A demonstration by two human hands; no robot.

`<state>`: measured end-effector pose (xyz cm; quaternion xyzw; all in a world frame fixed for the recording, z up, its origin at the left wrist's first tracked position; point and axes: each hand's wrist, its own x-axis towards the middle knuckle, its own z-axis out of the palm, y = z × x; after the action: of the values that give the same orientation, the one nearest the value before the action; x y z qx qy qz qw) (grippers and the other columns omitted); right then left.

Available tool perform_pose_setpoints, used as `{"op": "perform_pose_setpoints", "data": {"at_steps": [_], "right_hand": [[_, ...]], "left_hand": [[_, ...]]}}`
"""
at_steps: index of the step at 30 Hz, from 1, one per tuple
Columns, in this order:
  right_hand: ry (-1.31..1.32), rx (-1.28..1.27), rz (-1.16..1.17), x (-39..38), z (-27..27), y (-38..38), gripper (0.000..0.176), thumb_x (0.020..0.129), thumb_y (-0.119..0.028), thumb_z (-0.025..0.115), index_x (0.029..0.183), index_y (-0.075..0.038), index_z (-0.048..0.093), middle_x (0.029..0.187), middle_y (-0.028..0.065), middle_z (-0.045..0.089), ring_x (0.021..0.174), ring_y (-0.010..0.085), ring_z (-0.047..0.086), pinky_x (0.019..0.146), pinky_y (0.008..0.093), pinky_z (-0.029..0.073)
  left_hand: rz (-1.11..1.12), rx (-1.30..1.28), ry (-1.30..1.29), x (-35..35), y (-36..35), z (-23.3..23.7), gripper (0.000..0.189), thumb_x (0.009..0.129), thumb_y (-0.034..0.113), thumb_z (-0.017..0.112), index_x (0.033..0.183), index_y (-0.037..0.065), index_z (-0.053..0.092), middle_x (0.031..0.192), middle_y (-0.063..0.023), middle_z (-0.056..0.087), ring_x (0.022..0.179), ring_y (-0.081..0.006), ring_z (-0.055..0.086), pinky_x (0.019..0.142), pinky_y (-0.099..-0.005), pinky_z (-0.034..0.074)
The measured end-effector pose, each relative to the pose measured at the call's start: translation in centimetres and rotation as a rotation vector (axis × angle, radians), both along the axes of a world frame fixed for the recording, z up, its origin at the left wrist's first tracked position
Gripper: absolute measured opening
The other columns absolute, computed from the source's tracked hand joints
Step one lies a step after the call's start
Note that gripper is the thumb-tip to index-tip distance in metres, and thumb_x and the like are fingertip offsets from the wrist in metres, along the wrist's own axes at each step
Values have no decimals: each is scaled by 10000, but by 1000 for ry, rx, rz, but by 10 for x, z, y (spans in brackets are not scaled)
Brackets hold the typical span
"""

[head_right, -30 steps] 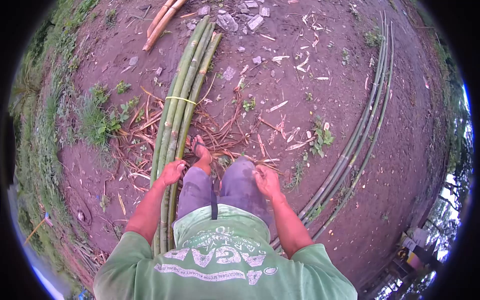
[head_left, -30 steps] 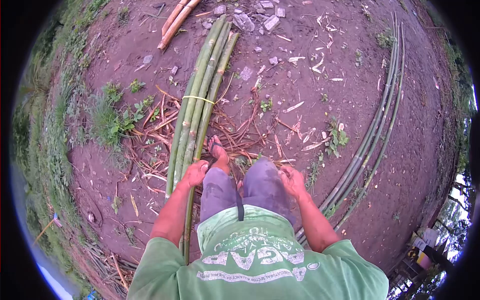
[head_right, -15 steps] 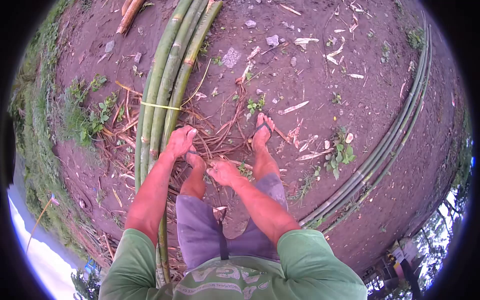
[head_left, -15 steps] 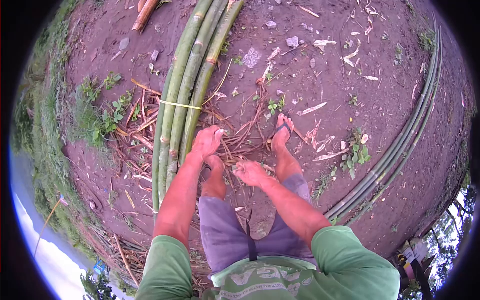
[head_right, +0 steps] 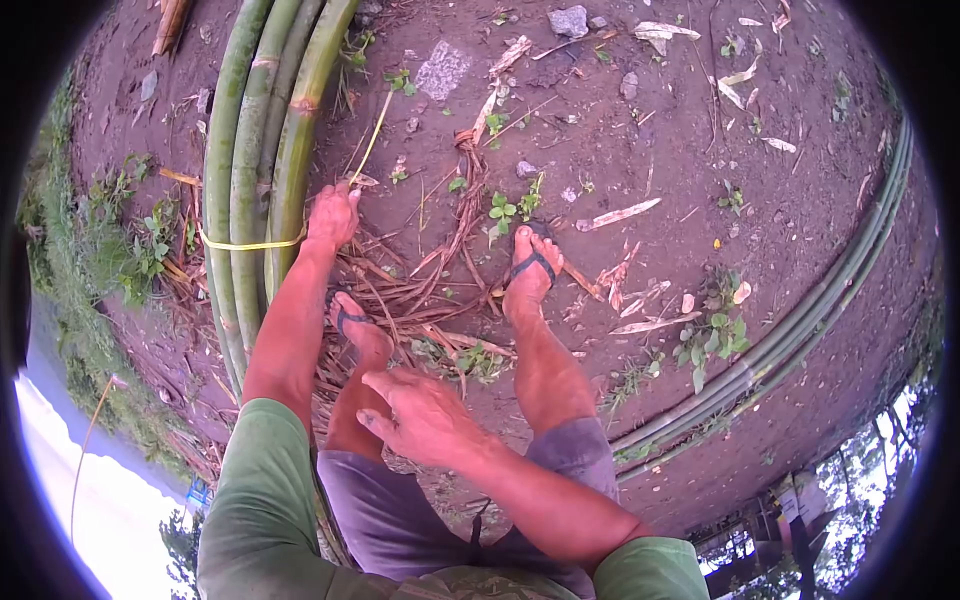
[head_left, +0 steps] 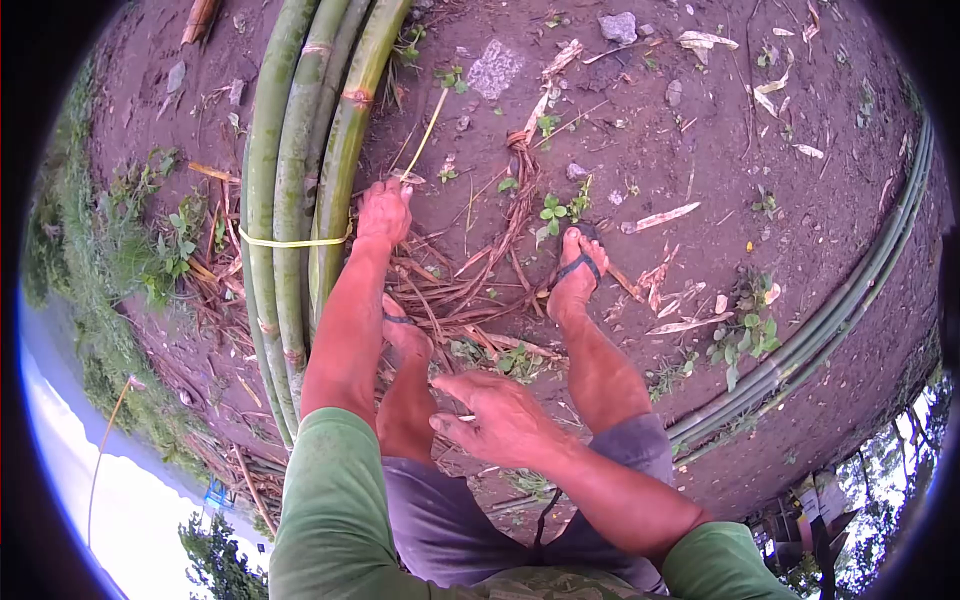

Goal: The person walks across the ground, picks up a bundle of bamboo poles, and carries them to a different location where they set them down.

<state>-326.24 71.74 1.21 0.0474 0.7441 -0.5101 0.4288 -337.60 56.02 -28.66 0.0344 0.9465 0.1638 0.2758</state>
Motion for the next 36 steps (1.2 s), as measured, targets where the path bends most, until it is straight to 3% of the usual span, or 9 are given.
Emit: {"op": "perform_pose_setpoints", "data": {"at_steps": [3, 10, 14, 17, 21, 24, 27, 30, 36], "right_hand": [[-6, 41, 79, -9, 2, 3, 420, 822, -257, 614, 1125, 28, 561, 1038, 230, 600, 965, 371, 586, 850, 425, 462], [35, 9, 23, -20, 2, 2, 415, 813, -258, 624, 1116, 21, 583, 1072, 222, 609, 998, 354, 591, 870, 401, 466], [33, 12, 18, -17, -2, 10, 403, 804, -244, 614, 1093, 35, 585, 1022, 235, 616, 955, 379, 593, 842, 429, 468], [34, 26, 15, -12, -4, 17, 398, 794, -236, 624, 1081, 37, 592, 1013, 233, 620, 952, 375, 597, 838, 429, 470], [1, 36, 8, -7, -8, 23, 401, 782, -226, 636, 1082, 36, 596, 1021, 225, 625, 946, 370, 603, 836, 426, 471], [5, 59, -17, -4, -12, 24, 407, 788, -247, 643, 1090, 22, 593, 1003, 199, 640, 896, 330, 630, 802, 391, 491], [-107, 30, -68, -6, -15, 25, 438, 787, -267, 650, 1110, 22, 585, 1023, 189, 645, 909, 293, 640, 804, 369, 494], [-213, 66, -104, -11, -18, 28, 470, 785, -288, 657, 1124, 27, 575, 1026, 176, 651, 903, 249, 644, 810, 348, 492], [-420, -45, -445, 17, -67, 17, 487, 827, -409, 630, 1075, 9, 598, 915, 111, 656, 793, 171, 639, 698, 286, 501]], "left_hand": [[-44, 179, 80, 10, -14, 3, 328, 936, 300, 429, 875, 21, 589, 857, -217, 607, 814, -401, 592, 739, -458, 491], [31, 74, -161, 43, -40, 47, 362, 925, 273, 396, 775, 14, 601, 838, -217, 622, 805, -412, 590, 758, -483, 472], [-244, -95, -14, 47, -40, 43, 270, 866, 229, 462, 737, 47, 613, 802, -150, 649, 734, -350, 631, 675, -442, 517], [-46, -76, 2, 46, -29, 68, 181, 813, 192, 521, 719, 66, 611, 762, -121, 651, 681, -297, 648, 591, -404, 532], [-195, -138, 98, 49, -39, 63, 98, 756, 147, 568, 687, 81, 588, 715, -109, 640, 649, -252, 647, 543, -368, 530], [-132, -90, 82, 50, -42, 61, 132, 806, 162, 548, 717, 74, 589, 724, -120, 634, 666, -310, 639, 584, -394, 529], [290, 83, -100, 45, -30, 82, 192, 865, 204, 517, 755, 63, 588, 777, -132, 634, 747, -386, 620, 686, -434, 514], [253, 261, 134, 57, -36, 139, 286, 816, 221, 639, 1039, 51, 582, 1082, -161, 576, 1028, -370, 518, 900, -438, 421], [687, -245, -21, 215, -153, 208, 843, 669, 302, 788, 1360, 68, 365, 1378, -174, 356, 1260, -364, 347, 1024, -516, 289]]}}
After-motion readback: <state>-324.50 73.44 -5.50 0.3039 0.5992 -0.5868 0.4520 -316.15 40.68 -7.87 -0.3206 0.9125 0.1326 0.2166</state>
